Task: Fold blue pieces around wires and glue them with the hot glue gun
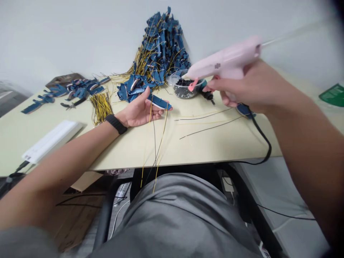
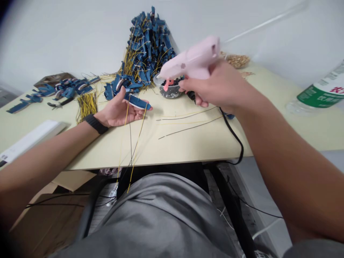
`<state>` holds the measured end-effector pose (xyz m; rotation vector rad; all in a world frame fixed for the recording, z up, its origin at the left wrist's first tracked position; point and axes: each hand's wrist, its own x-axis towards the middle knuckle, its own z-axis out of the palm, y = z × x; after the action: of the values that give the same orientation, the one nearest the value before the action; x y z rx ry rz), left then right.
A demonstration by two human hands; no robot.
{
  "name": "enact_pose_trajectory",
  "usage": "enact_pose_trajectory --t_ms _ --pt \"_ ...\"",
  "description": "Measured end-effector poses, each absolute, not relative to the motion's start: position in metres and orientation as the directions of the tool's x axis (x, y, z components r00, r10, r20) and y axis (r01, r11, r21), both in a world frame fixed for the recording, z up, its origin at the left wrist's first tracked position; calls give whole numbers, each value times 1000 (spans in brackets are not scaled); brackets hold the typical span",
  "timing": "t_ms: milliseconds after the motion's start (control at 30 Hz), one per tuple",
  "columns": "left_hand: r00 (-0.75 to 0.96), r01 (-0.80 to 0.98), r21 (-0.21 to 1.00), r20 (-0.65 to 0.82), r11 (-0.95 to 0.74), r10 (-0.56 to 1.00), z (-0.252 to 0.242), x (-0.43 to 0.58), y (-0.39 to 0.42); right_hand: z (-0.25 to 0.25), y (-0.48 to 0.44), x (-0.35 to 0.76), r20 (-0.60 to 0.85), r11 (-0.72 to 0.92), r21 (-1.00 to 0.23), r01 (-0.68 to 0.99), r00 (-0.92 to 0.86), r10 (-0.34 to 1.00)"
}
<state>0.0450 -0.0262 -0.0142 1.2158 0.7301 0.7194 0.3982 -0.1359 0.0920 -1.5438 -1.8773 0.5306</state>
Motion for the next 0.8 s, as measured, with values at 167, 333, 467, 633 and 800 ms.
enact_pose_trajectory --t_ms 167,333,467,633,800 --pt "532 -63 980 -129 191 837 -15 47 -24 91 -123 370 105 193 -814 548 -188 977" --pt "527 -140 945 -182 296 830 -10 50 -26 68 -113 374 136 216 -844 492 -193 972" --pt "550 -183 910 -218 371 806 -7 51 -25 61 -113 375 121 211 -817 537 -198 973" --pt "506 -149 916 -252 372 825 -7 53 -24 58 -112 371 119 202 -829 521 -188 975" --pt "503 -160 914 -249 372 828 -2 59 -31 59 -115 367 109 189 -808 558 -174 979"
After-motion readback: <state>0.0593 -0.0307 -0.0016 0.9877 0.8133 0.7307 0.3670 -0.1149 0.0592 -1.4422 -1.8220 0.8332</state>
